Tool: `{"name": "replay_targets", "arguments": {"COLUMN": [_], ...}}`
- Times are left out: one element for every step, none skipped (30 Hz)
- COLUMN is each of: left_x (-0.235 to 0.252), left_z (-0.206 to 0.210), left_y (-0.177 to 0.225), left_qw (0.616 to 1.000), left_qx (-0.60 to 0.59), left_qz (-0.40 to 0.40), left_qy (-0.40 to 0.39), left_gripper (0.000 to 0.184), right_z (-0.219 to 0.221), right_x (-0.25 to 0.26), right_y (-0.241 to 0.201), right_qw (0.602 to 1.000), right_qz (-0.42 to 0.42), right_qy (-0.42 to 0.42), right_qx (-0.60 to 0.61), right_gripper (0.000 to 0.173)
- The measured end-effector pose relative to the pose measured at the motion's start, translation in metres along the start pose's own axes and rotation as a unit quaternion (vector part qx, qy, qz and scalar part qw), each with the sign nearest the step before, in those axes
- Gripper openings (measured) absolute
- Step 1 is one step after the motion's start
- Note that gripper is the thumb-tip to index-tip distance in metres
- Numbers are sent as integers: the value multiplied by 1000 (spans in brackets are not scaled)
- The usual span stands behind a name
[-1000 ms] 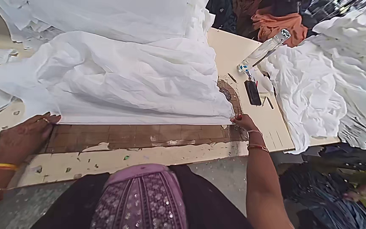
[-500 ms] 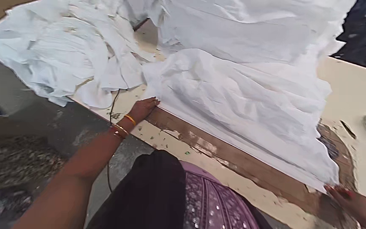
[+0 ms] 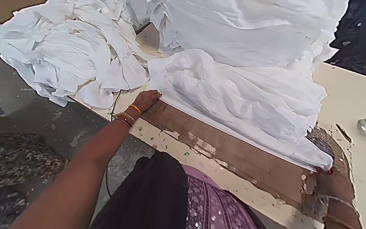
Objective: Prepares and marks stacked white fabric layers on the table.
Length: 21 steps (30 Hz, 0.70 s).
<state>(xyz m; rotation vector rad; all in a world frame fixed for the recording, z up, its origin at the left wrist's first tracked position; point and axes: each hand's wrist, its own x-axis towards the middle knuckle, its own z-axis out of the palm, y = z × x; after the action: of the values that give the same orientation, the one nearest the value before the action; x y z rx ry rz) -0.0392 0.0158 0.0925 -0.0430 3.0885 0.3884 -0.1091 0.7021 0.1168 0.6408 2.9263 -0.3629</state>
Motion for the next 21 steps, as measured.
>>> {"name": "replay_targets", "arguments": {"left_x": [0, -1, -2, -5, -8, -9, -10, -11, -12, -14, -16, -18, -18, -18, -18, -19, -20, -20, -20, -19, -19], "left_z": [-1, -1, -2, -2, 0, 2, 5, 9, 13, 16, 18, 18, 18, 21, 23, 26, 29, 31, 31, 34, 36], "left_y": [-1, 1, 3, 7, 10, 12, 13, 12, 9, 7, 4, 3, 4, 5, 8, 12, 13, 14, 14, 12, 9], "left_qw": [1000, 1000, 1000, 1000, 1000, 1000, 999, 999, 999, 999, 999, 1000, 1000, 1000, 1000, 1000, 1000, 1000, 1000, 1000, 1000], "left_qx": [3, 6, 14, 19, 15, 0, -22, -30, -28, -24, -23, -24, -26, -30, -28, -24, -19, -12, -7, -3, 1], "left_qz": [3, 5, 4, 3, -2, -12, -20, -17, -10, -4, -5, -8, -9, -7, -6, -5, -2, -1, -4, -3, 2], "left_qy": [-8, -12, -12, -2, 6, 12, 21, 28, 31, 28, 24, 19, 11, 5, 1, -2, -3, -5, -7, -5, 5], "left_gripper": [36, 36, 35, 34, 33, 34, 36, 37, 37, 38, 38, 38, 39, 42, 44, 45, 46, 45, 45, 45, 45], "right_z": [-1, -3, -3, -3, -2, 0, 3, 4, 3, 3, 3, 0, -6, -15, -24, -34, -41, -46, -47, -48, -46], "right_x": [-2, -3, -4, -3, -1, 5, 14, 19, 21, 24, 26, 28, 28, 27, 26, 26, 25, 26, 26, 25, 24], "right_y": [-5, -9, -10, -9, -6, 0, 8, 13, 16, 18, 20, 21, 21, 22, 22, 23, 23, 25, 28, 28, 30], "right_qw": [1000, 1000, 1000, 1000, 1000, 1000, 1000, 1000, 1000, 999, 999, 997, 997, 996, 995, 994, 993, 993, 991, 989, 987], "right_qz": [4, 6, 8, 10, 8, 2, -7, -13, -21, -31, -45, -60, -68, -71, -74, -80, -81, -80, -77, -71, -69], "right_qy": [1, 0, 0, -2, -4, -5, -4, -5, -9, -17, -27, -38, -47, -57, -67, -73, -80, -90, -107, -128, -144], "right_qx": [-2, -2, 0, -1, 2, 7, 17, 17, 13, 8, 5, -1, -2, -3, -9, -10, -11, -7, 1, 9, 17], "right_gripper": [46, 47, 47, 47, 47, 47, 47, 47, 47, 47, 46, 46, 45, 45, 44, 44, 43, 42, 41, 39, 38]}}
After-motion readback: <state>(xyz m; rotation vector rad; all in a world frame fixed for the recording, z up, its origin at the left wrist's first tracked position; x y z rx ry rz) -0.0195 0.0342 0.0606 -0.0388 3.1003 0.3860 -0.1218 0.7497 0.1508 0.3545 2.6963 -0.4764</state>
